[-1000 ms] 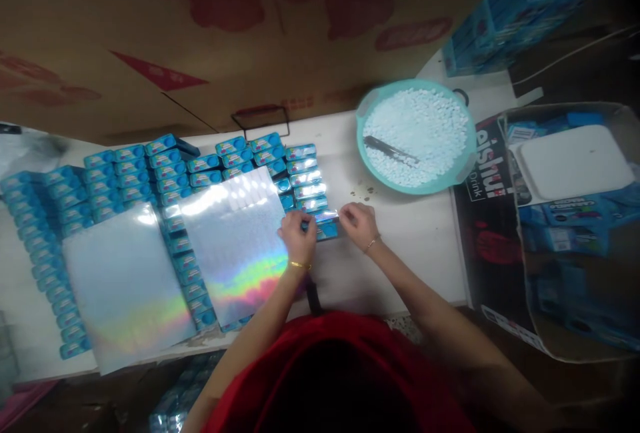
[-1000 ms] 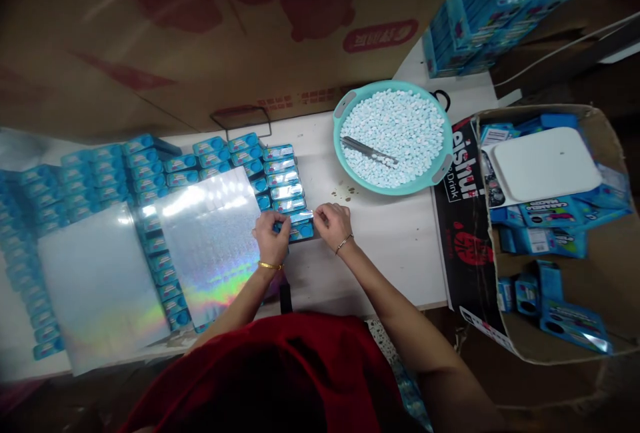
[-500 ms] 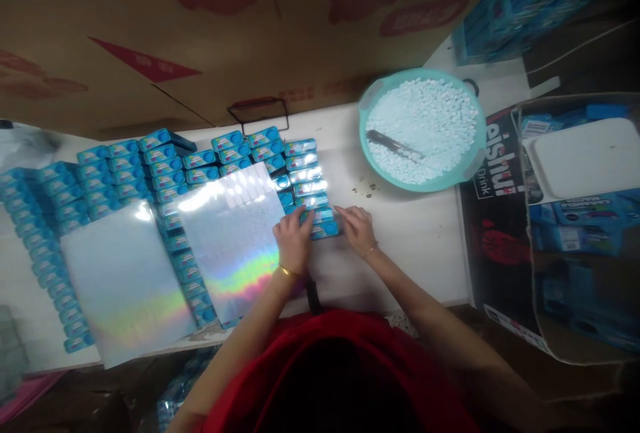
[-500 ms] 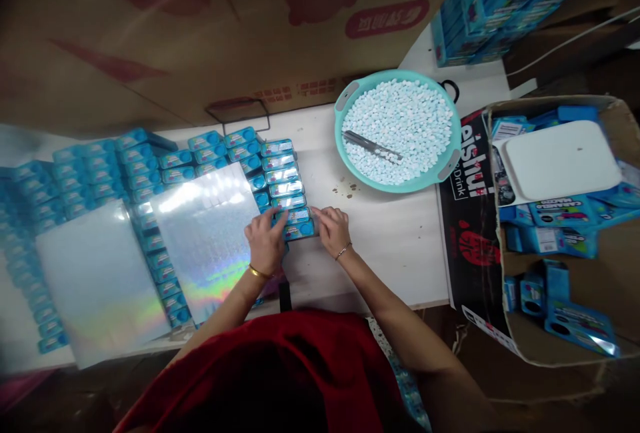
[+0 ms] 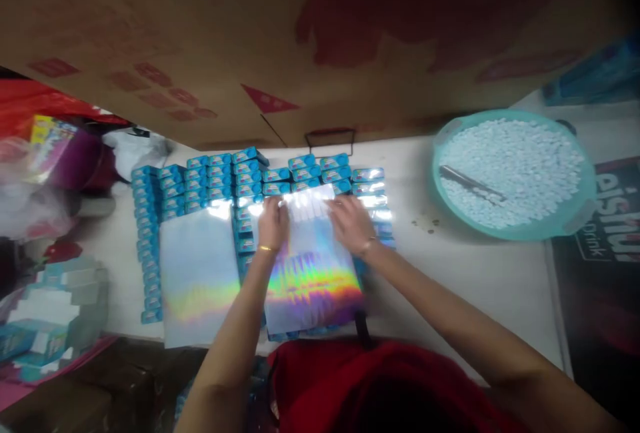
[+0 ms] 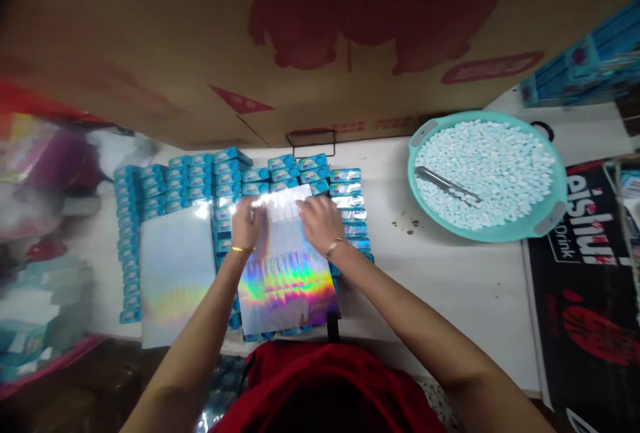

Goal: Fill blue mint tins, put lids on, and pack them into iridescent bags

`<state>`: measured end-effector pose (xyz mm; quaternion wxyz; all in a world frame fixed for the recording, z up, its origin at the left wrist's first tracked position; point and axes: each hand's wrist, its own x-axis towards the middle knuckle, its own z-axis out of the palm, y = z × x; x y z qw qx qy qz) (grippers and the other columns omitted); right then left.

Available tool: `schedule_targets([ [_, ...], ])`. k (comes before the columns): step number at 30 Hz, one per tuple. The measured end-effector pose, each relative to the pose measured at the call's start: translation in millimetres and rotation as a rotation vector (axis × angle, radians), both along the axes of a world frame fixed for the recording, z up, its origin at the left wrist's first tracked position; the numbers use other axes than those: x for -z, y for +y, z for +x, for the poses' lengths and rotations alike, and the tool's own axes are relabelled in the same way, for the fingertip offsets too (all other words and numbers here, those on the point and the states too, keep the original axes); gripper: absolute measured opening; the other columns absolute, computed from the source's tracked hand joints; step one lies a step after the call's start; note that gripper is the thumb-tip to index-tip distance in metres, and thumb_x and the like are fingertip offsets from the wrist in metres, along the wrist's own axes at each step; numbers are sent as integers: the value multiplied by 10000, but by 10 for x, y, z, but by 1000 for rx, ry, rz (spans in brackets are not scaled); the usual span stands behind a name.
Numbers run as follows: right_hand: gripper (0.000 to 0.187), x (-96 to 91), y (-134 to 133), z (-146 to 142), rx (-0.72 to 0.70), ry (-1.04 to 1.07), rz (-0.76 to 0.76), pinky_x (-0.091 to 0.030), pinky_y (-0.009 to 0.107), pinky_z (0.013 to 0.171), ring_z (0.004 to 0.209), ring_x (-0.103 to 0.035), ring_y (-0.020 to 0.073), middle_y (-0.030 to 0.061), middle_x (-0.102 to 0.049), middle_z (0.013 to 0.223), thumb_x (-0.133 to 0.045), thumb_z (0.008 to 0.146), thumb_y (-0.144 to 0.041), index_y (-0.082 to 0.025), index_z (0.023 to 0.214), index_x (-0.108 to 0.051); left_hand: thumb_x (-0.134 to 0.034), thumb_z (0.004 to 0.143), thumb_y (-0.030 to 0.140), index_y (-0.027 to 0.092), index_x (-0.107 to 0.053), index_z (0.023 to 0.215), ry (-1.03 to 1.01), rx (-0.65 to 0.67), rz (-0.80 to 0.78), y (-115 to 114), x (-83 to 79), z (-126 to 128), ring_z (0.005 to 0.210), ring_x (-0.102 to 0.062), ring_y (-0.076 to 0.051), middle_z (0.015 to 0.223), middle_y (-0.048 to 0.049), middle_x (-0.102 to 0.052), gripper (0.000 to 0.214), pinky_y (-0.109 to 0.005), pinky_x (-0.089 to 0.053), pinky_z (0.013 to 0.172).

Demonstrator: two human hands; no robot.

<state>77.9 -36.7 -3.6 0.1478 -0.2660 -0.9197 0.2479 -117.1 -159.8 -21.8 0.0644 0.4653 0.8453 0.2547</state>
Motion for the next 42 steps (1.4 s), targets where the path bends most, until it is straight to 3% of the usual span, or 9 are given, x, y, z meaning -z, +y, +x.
schedule_targets([
  [4,300,122,-30,-926,-119,-133,39,-321,398,852,1027,-455,274,119,-590,1161,-399,957,-221,-175,1187,-585,-404,930,255,176,-586,1081,81,110,-90,92,163,-385,1023,-549,-228,1075,-112,-566,250,-360,-460,876],
  [7,258,358,32,-1177,-109,-210,31,-309,397,843,1031,-448,277,116,-594,1112,-391,966,-232,-180,1083,-615,-399,940,275,158,-616,1025,152,147,-137,146,257,-407,963,-548,-226,1033,-119,-561,261,-350,-457,834],
  [11,244,516,76,-1189,-85,-194,45,-292,394,850,1038,-439,269,112,-583,1117,-378,974,-240,-196,1062,-602,-411,944,296,181,-651,981,279,175,-158,132,269,-379,923,-527,-233,996,-116,-581,268,-343,-430,772],
  [18,272,501,60,-1181,-79,-208,44,-280,398,860,1081,-419,274,128,-557,1183,-340,978,-219,-193,1082,-590,-402,949,256,214,-646,1054,366,246,-136,54,247,-375,915,-510,-235,1040,-105,-630,268,-353,-400,773],
  [24,272,526,71,-1191,-82,-205,53,-288,403,841,1052,-425,281,128,-566,1156,-346,970,-198,-188,1073,-598,-396,942,249,180,-625,950,279,296,-135,-141,150,-196,940,-534,-232,1088,-123,-619,239,-370,-411,804],
  [27,285,531,69,-1194,-82,-193,53,-292,407,843,1046,-426,280,130,-573,1135,-338,971,-196,-190,1066,-607,-410,940,280,164,-611,1008,231,255,-125,-220,84,-139,945,-545,-240,1039,-126,-623,242,-376,-411,824],
  [32,277,504,68,-1191,-79,-180,47,-292,409,860,1048,-424,276,133,-572,1129,-351,962,-182,-185,1060,-610,-386,944,274,169,-562,1221,251,155,-153,-37,68,-260,1024,-522,-271,1201,-165,-561,344,-406,-400,860],
  [36,263,486,70,-1184,-90,-182,53,-290,404,854,1050,-422,277,129,-571,1126,-366,957,-179,-183,1061,-607,-376,942,244,192,-603,1168,272,204,-223,69,138,-294,1033,-508,-288,1210,-154,-578,325,-426,-396,854],
  [42,262,503,77,-1182,-86,-174,67,-283,401,850,1044,-424,282,115,-573,1118,-360,959,-176,-180,1063,-601,-364,938,220,192,-585,1157,205,204,-172,-26,190,-213,1082,-490,-271,1245,-143,-565,312,-428,-385,907],
])
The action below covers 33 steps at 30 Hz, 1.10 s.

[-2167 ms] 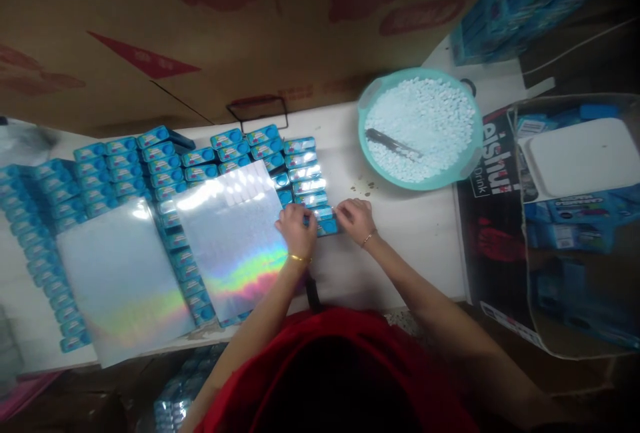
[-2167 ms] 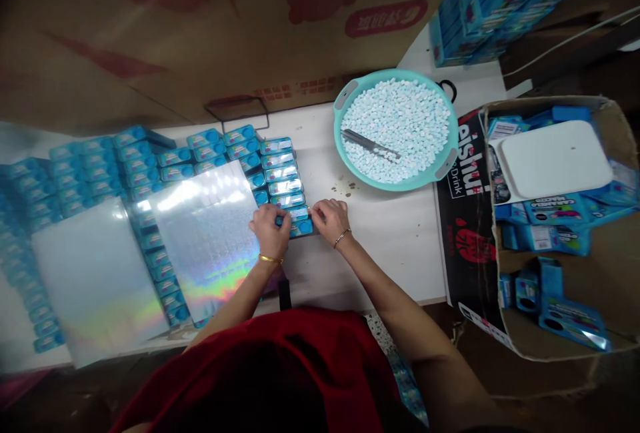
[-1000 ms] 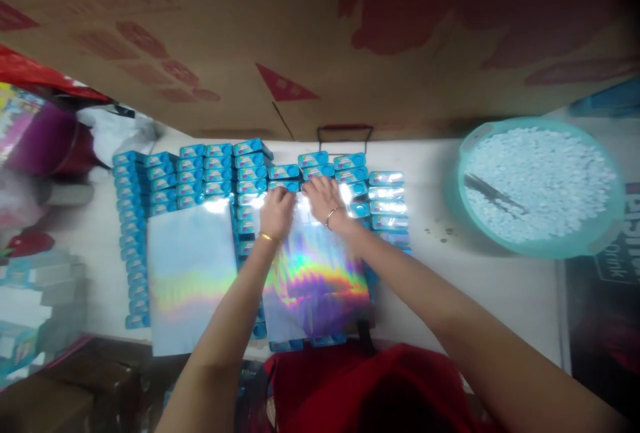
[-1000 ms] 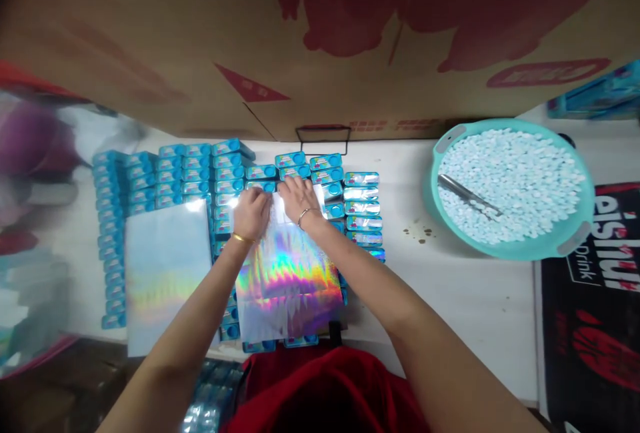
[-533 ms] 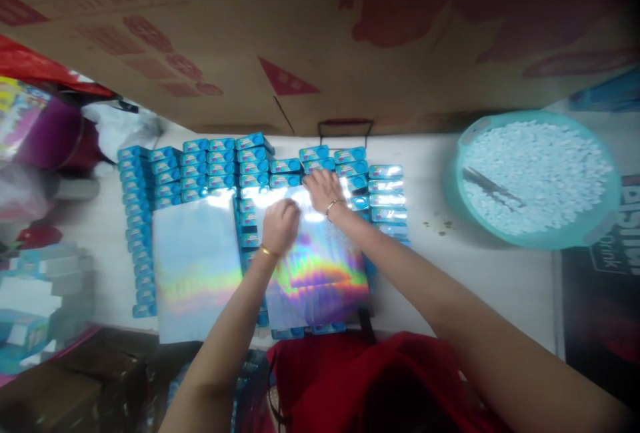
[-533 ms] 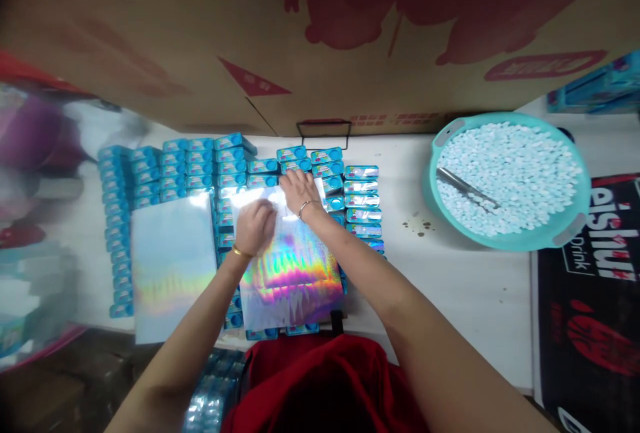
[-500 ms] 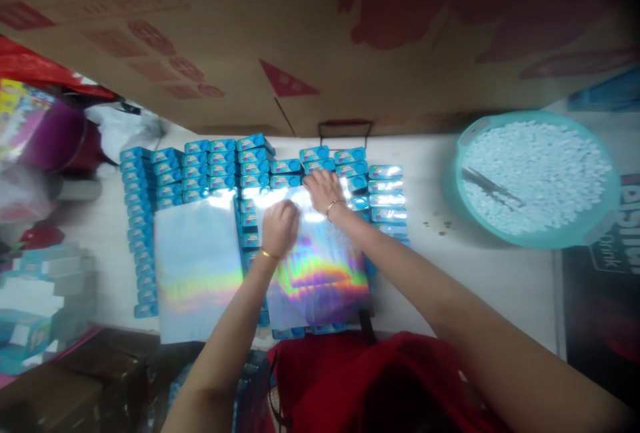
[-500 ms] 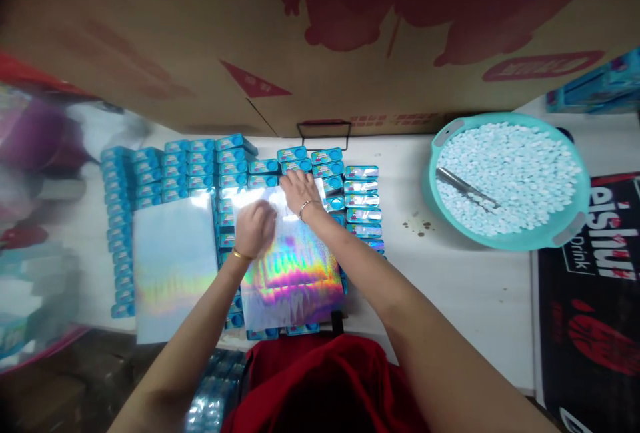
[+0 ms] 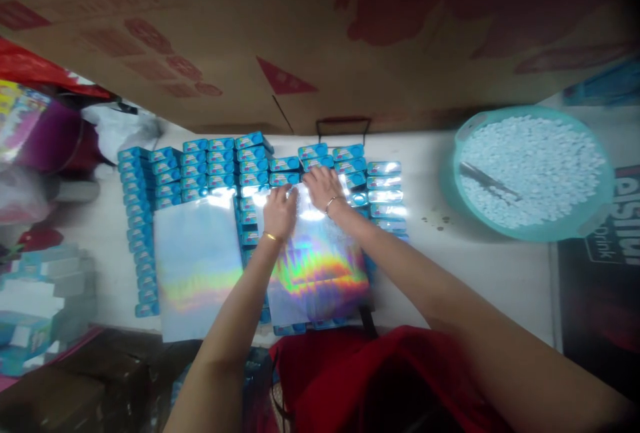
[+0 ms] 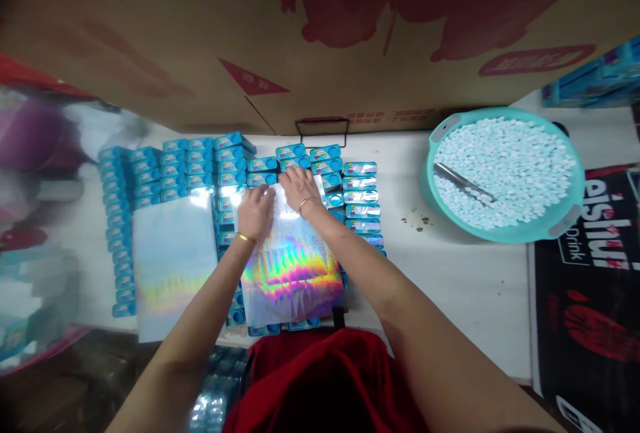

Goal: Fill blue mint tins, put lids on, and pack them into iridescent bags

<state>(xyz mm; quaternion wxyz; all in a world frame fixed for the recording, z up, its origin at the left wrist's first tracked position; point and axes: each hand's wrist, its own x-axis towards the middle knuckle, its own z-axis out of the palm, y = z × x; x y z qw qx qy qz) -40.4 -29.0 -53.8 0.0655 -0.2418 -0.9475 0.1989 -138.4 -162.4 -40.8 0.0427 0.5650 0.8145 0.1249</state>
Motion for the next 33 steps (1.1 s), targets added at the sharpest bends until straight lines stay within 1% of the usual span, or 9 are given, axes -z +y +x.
schedule_targets([
  [4,297,-5,-1,5,4,2,-30,-273,402,866,1059,-420,281,122,-577,1125,-319,988,-254,-185,1050,-601,-397,933,278,165,-578,1134,-52,-106,34,65,-67,-24,1083,-489,-279,1195,-153,-569,293,-427,-361,924],
  [7,322,-50,-9,25,10,30,-36,-251,403,907,1078,-418,276,129,-574,1166,-301,997,-286,-173,1040,-599,-462,915,353,183,-598,1031,-48,-171,-1,127,-154,-86,1034,-505,-291,1084,-124,-607,247,-448,-332,904],
  [13,367,-176,5,40,-92,115,-78,-237,396,902,1007,-455,253,88,-621,1023,-285,1004,-361,-199,1009,-614,-466,916,345,201,-572,841,-215,-95,2,125,-292,-271,834,-543,-212,819,-46,-624,195,-371,-355,828],
  [17,357,-222,10,-45,-78,89,-107,-243,390,867,974,-476,245,78,-629,954,-323,997,-335,-191,878,-627,-438,930,352,201,-624,939,-59,20,-15,97,-324,-295,905,-533,-244,937,-87,-642,239,-397,-352,825],
  [20,328,-228,-1,-121,-23,49,-155,-247,383,852,986,-488,244,79,-643,962,-343,991,-303,-183,879,-627,-395,948,316,220,-638,1034,18,63,-5,75,-298,-254,989,-529,-264,1101,-105,-643,275,-426,-350,848],
  [24,319,-182,-20,-177,-1,17,-177,-249,382,849,991,-496,246,75,-652,956,-352,987,-295,-183,880,-631,-380,951,278,229,-626,1081,24,47,34,-19,-252,-153,1085,-523,-263,1242,-105,-604,283,-449,-348,914],
  [29,332,-85,-43,-198,-19,2,-133,-247,393,875,985,-482,259,92,-640,971,-339,987,-296,-182,919,-643,-401,942,282,209,-631,949,12,61,26,-340,-317,69,1086,-530,-255,1210,-118,-610,241,-438,-365,900],
  [31,343,-59,-53,-194,-19,5,-122,-246,397,881,988,-476,261,94,-635,973,-325,989,-296,-185,930,-645,-415,939,294,200,-620,1026,15,27,30,-433,-365,114,1051,-543,-258,1181,-132,-616,242,-424,-372,871],
  [33,357,-49,-64,-180,-25,14,-117,-246,398,881,990,-474,261,93,-633,974,-311,993,-303,-188,929,-643,-413,940,312,182,-582,1160,40,-48,44,-424,-390,89,1047,-541,-273,1187,-154,-604,306,-426,-369,859],
])
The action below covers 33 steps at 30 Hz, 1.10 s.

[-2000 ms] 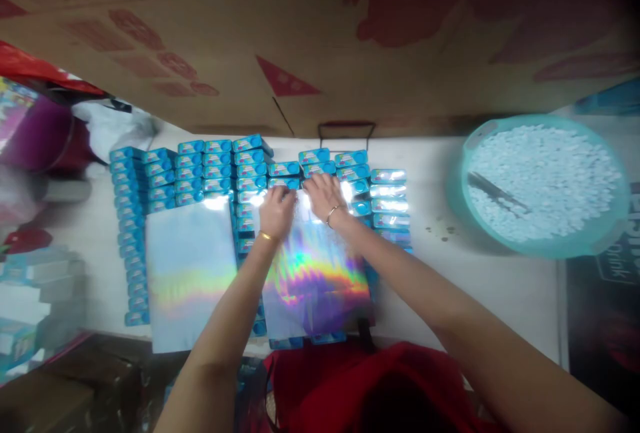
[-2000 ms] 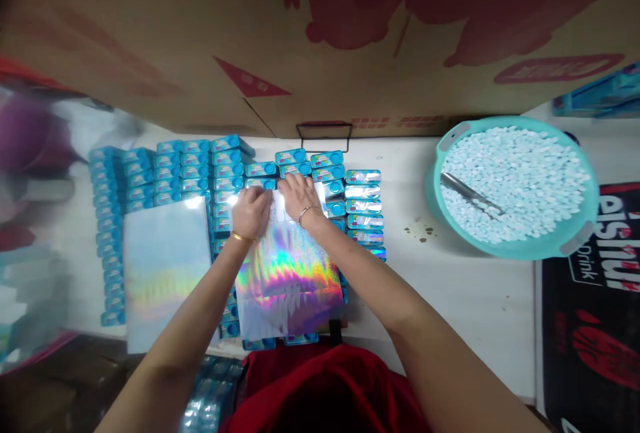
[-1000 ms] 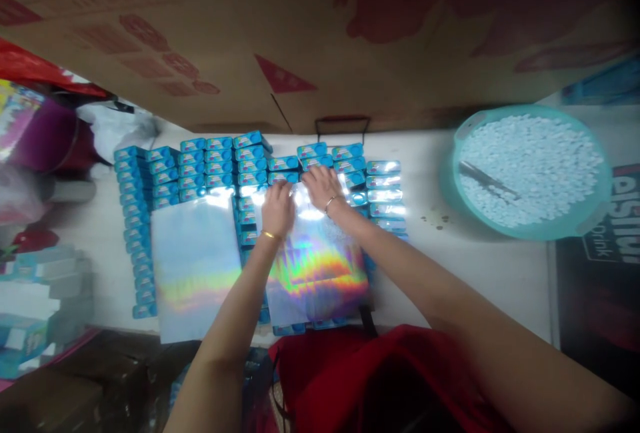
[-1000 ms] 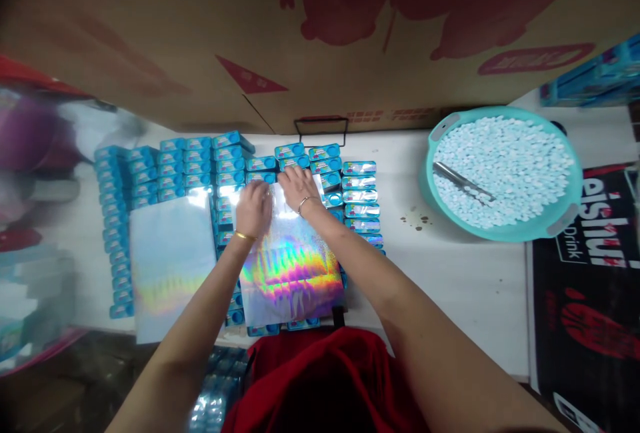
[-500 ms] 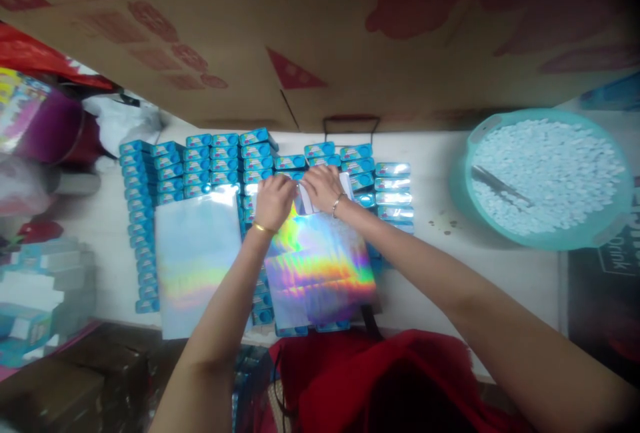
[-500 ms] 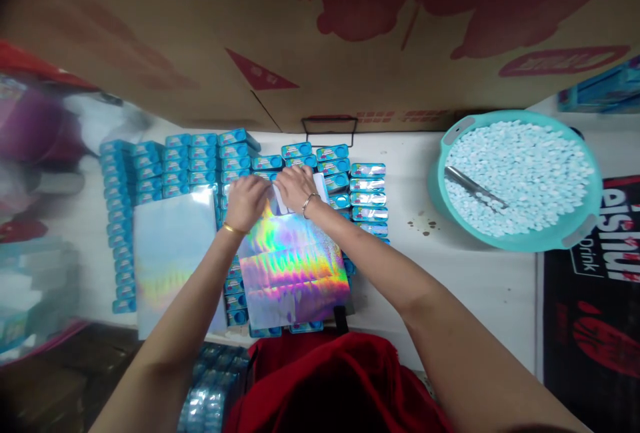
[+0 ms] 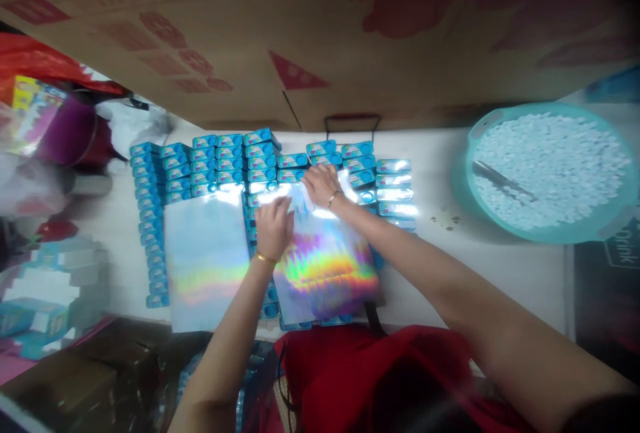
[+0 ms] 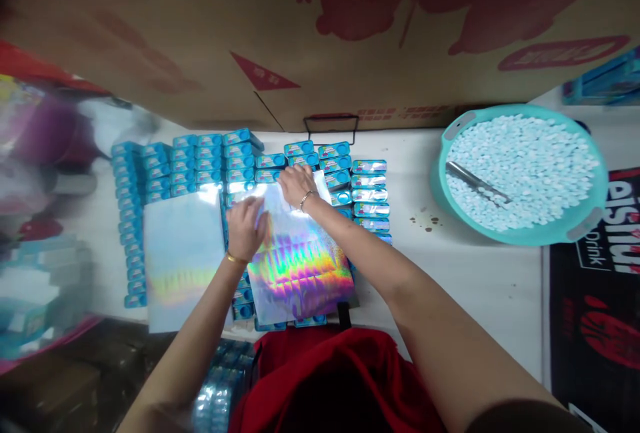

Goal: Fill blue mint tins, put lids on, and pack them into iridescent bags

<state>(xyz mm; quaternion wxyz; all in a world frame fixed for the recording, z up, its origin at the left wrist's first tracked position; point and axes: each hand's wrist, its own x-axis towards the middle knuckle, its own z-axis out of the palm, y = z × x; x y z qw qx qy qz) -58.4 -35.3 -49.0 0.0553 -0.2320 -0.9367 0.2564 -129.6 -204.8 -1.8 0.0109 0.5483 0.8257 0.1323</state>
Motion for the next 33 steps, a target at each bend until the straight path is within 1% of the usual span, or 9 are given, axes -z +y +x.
schedule_targets([
  [3,372,-2,-15,30,-4,26,13,-248,394,883,991,-473,257,90,-633,970,-297,998,-316,-190,918,-637,-388,946,313,179,-545,1252,31,-40,-27,195,31,-131,1063,-529,-292,1250,-168,-570,369,-431,-362,857],
  [6,384,8,-20,43,3,45,27,-257,387,875,976,-476,250,87,-634,956,-286,999,-319,-195,897,-635,-372,950,277,204,-601,1178,29,16,-86,414,123,-236,1048,-534,-287,1280,-142,-570,332,-426,-360,849],
  [8,379,26,-18,39,9,54,32,-262,386,872,963,-477,248,86,-633,947,-292,996,-313,-198,891,-638,-363,951,255,218,-628,1128,16,39,-106,465,186,-247,1044,-537,-283,1275,-126,-584,321,-431,-356,853],
  [11,370,55,-13,26,13,71,33,-261,394,882,970,-474,252,90,-630,948,-301,991,-308,-196,902,-642,-365,950,250,234,-617,1150,-2,42,-85,391,246,-198,1084,-523,-283,1288,-121,-584,322,-452,-337,894],
  [16,361,60,-7,19,29,73,32,-258,398,893,975,-474,254,92,-629,950,-305,989,-297,-190,899,-637,-372,949,265,245,-589,1206,7,68,-59,242,268,-100,1163,-490,-286,1335,-109,-554,337,-465,-306,953],
  [20,361,63,-2,17,25,76,23,-264,396,888,958,-478,251,87,-629,938,-303,991,-289,-187,882,-631,-349,958,302,199,-530,1299,48,-44,-66,306,257,-93,1125,-510,-296,1360,-152,-523,400,-442,-337,894],
  [24,366,77,-5,11,26,80,24,-268,402,879,954,-475,258,95,-629,950,-306,991,-309,-187,885,-635,-338,961,306,222,-571,1253,55,-9,-115,369,239,-120,1134,-503,-305,1377,-136,-517,383,-453,-323,894],
  [28,367,65,-9,11,26,81,17,-265,406,880,957,-473,262,98,-628,946,-305,991,-309,-184,879,-632,-350,960,319,226,-597,1213,54,14,-98,341,241,-103,1158,-493,-298,1358,-119,-541,365,-450,-309,909],
  [33,338,61,-5,14,28,85,33,-271,400,879,946,-479,254,88,-631,932,-329,984,-283,-181,870,-631,-364,955,362,183,-566,1254,9,-65,-39,354,280,-87,1148,-500,-295,1345,-151,-538,403,-438,-308,919],
])
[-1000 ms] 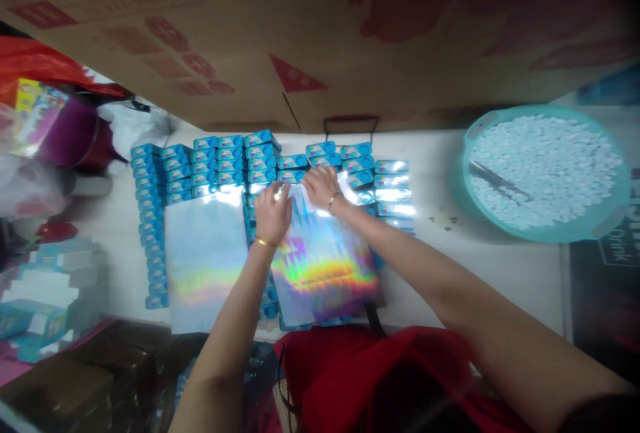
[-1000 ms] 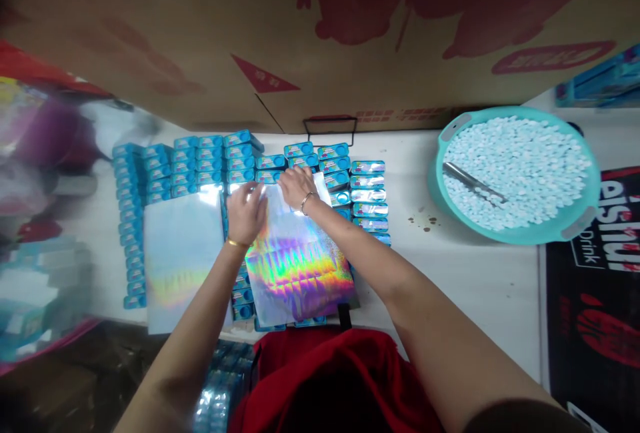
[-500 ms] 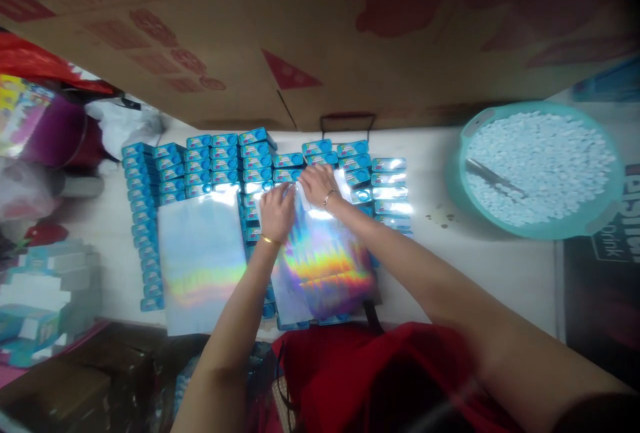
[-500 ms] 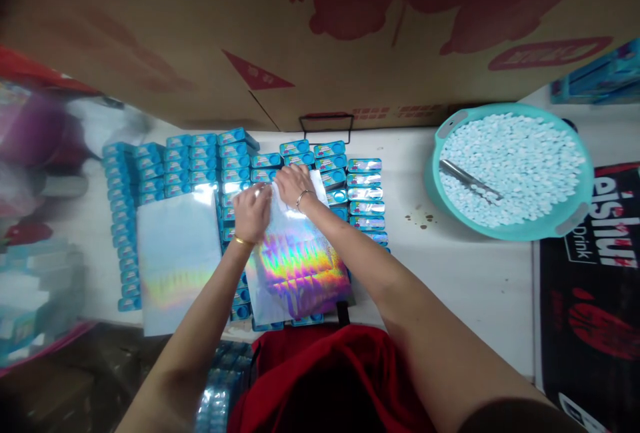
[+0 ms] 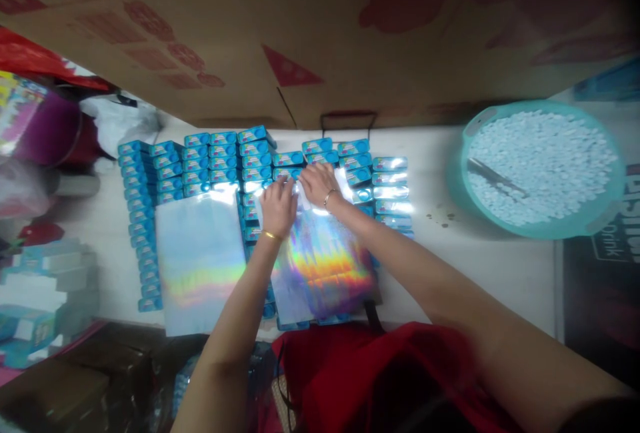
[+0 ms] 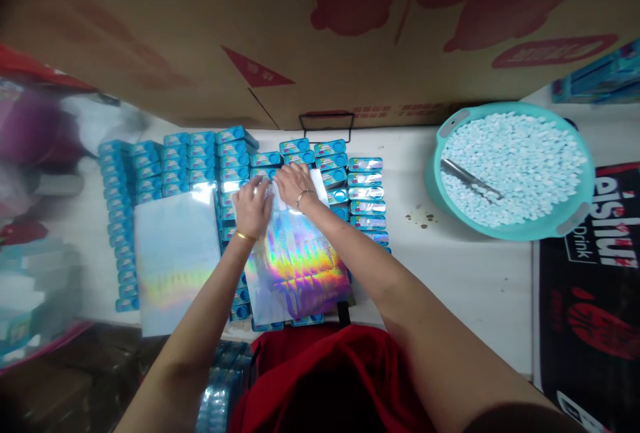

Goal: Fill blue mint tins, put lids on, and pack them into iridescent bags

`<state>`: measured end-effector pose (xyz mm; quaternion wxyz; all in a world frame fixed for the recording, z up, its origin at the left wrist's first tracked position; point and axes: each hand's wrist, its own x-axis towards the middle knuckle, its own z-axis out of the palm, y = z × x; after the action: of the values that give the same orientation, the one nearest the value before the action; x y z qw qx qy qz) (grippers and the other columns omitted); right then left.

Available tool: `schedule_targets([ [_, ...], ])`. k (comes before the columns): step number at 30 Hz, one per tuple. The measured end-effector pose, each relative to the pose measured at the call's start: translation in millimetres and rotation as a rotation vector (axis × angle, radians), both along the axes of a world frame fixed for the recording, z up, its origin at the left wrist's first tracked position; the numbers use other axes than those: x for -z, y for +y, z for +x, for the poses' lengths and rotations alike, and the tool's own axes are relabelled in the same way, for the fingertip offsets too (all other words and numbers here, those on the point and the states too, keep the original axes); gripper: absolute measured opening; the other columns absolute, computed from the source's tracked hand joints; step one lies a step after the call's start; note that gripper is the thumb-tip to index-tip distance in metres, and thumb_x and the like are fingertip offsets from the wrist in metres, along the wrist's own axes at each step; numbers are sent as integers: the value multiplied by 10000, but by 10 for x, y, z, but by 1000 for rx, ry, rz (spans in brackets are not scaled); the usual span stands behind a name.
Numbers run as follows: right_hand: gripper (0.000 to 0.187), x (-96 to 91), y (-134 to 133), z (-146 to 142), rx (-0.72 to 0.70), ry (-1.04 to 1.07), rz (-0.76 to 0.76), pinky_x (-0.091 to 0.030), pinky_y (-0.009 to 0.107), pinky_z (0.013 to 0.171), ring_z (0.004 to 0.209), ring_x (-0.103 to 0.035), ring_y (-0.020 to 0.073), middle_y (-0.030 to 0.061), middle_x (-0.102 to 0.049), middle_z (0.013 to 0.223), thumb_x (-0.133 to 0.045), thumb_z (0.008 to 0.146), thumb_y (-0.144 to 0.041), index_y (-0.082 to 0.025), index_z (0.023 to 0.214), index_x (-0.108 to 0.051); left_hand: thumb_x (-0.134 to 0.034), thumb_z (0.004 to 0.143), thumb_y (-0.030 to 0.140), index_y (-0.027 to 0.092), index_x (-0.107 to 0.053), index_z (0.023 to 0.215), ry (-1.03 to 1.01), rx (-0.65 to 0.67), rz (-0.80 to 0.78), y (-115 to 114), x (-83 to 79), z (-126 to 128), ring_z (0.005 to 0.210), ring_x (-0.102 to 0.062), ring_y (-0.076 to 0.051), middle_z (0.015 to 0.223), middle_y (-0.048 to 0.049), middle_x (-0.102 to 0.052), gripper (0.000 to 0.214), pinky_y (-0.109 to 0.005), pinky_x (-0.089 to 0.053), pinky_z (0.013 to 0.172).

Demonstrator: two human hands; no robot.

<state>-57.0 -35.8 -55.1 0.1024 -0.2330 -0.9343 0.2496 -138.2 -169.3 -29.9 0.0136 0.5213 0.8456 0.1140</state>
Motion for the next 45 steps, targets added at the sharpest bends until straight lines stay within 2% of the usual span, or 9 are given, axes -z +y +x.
schedule_targets([
  [12,346,22,-6,5,12,5,-23,-273,411,892,959,-474,258,98,-628,950,-320,989,-291,-176,903,-635,-456,919,285,206,-643,1018,15,73,66,-17,-57,10,1146,-508,-296,1278,-123,-599,225,-446,-291,904],
  [16,344,2,34,-45,21,-13,-63,-280,421,924,1005,-482,268,108,-624,1003,-324,990,-290,-171,949,-645,-517,895,275,181,-627,865,-41,62,134,-192,-326,241,919,-593,-235,949,-94,-697,148,-389,-331,840],
  [19,347,-122,-4,19,48,72,-116,-279,422,982,1152,-443,279,132,-575,1189,-357,986,-351,-166,1130,-613,-594,856,272,186,-612,822,-166,-81,322,-375,-657,551,835,-600,-191,811,-41,-671,94,-369,-355,861],
  [24,494,-473,-479,866,272,522,-493,-360,383,1003,1152,-499,227,110,-590,1175,-271,979,-497,-182,1203,-578,-717,748,307,177,-585,795,-780,-502,685,-513,-1005,1192,753,-589,-135,768,5,-613,191,-286,-453,757],
  [27,562,-618,-845,1679,537,576,-886,-454,373,876,966,-590,211,92,-634,1046,-234,954,-572,-197,1156,-600,-759,683,316,172,-574,762,-1153,-629,655,-453,-1000,1613,717,-596,-118,735,17,-612,247,-259,-468,734],
  [29,499,-681,-993,2162,623,520,-1095,-480,355,797,842,-610,199,64,-653,906,-378,907,-593,-196,1091,-619,-771,654,310,171,-573,740,-1314,-652,585,-389,-932,1888,697,-594,-111,711,21,-610,257,-244,-467,720],
  [32,313,-756,-1028,2667,713,483,-1151,-475,318,737,718,-581,169,9,-622,736,-619,792,-515,-206,839,-633,-769,634,303,169,-572,708,-1465,-629,486,-285,-782,2238,665,-580,-108,665,24,-605,250,-238,-458,693],
  [39,375,-702,-677,3034,923,536,-1065,-457,292,639,623,-522,147,-7,-561,659,-648,713,-584,-214,753,-607,-762,612,291,167,-570,678,-1480,-600,429,16,-546,2559,597,-522,-87,612,44,-567,238,-227,-413,648],
  [45,567,-560,-540,3024,998,470,-1292,-366,248,499,551,-457,110,8,-541,698,-506,743,-716,-174,810,-659,-760,613,303,167,-581,687,-1469,-569,440,187,-594,2564,609,-525,-92,628,36,-579,237,-237,-422,663],
])
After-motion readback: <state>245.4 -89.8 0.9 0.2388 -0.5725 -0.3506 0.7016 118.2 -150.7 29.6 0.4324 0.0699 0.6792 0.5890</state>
